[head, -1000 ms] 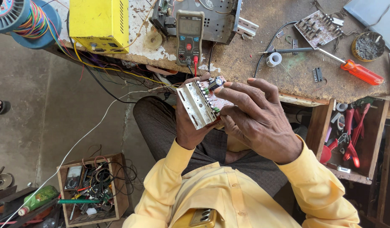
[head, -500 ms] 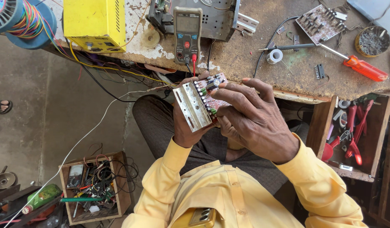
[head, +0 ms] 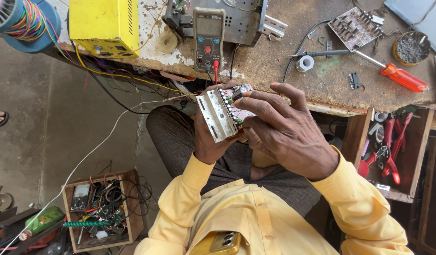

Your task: The person inspects a green circuit board, flips it over, and uses a soldering iron to work on solder joints. They handle a small component and continue soldering while seated at a cluttered workbench.

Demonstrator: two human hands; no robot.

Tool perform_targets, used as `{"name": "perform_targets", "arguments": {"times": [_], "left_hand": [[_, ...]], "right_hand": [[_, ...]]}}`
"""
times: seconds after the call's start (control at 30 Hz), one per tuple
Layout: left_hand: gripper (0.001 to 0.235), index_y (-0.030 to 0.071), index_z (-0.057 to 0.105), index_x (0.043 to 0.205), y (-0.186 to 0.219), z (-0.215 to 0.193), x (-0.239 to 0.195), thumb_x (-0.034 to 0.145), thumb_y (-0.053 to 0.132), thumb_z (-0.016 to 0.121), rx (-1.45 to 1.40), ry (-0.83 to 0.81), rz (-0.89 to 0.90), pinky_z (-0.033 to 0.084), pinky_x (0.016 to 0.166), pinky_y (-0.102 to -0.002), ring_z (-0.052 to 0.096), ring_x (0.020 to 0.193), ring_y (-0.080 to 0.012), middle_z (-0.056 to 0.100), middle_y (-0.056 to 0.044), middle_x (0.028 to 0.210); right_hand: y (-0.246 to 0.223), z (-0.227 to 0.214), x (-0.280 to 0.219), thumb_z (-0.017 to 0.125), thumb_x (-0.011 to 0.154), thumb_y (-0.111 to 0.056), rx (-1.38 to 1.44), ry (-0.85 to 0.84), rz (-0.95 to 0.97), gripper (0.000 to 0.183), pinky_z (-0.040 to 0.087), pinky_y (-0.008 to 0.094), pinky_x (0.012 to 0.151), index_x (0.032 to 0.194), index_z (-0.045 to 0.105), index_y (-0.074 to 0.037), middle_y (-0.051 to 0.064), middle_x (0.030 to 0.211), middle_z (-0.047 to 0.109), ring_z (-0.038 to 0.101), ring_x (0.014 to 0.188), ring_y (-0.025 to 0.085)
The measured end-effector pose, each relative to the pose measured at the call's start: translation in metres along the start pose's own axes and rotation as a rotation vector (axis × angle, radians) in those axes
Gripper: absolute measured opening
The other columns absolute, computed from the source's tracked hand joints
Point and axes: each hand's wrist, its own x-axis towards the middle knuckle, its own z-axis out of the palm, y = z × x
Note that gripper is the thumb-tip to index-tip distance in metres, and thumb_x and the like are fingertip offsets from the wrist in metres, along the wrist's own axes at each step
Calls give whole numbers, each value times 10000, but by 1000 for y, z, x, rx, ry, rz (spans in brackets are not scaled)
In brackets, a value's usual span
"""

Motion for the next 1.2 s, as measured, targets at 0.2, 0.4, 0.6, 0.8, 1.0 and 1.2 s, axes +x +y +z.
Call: {"name": "perform_targets", "arguments": {"times": [0.2,0.4,0.6,0.8,1.0,1.2], "left_hand": [[948,34,401,1514,2,1,1,776,233,961,23,17,-35,523,1182,-361,624,1332,-206,580,-106,1517],[951,38,394,1519,1,0,2,778,233,956,25,4,-35,519,1183,-358,624,1324,-204,584,-107,1482],[956,38,379,1525,-1,1,2,790,245,955,33,17,9,531,1151,-350,627,1330,-219,571,-117,1496],[933,43,386,1525,-2,0,2,811,248,951,30,15,24,554,1147,-354,638,1336,-232,568,-127,1494],[935,33,401,1519,-1,1,3,794,237,956,18,-7,2,547,1140,-358,636,1325,-232,576,-134,1506],[922,32,407,1520,-1,2,4,806,244,950,18,-6,4,545,1144,-351,637,1326,-223,585,-130,1476]], "right_hand": [[1,0,1,702,927,-207,-32,-8,-2,168,330,494,1180,1006,733,-62,43,1392,582,530,1331,204],[4,1,-1,702,932,-202,-23,-2,-17,149,333,499,1177,999,732,-72,39,1390,591,535,1330,211],[5,2,-2,722,932,-175,-17,38,-51,151,334,509,1175,1035,734,-65,38,1383,596,554,1321,224],[-2,7,-9,746,894,-145,-165,51,-60,273,339,499,1186,1158,747,-74,16,1395,606,583,1308,202],[2,8,-11,755,878,-161,-94,49,-49,295,342,510,1180,1153,733,-56,25,1384,604,579,1300,215],[6,8,-11,747,893,-154,-52,62,-60,267,340,518,1178,1143,726,-61,25,1394,604,579,1306,224]]}}
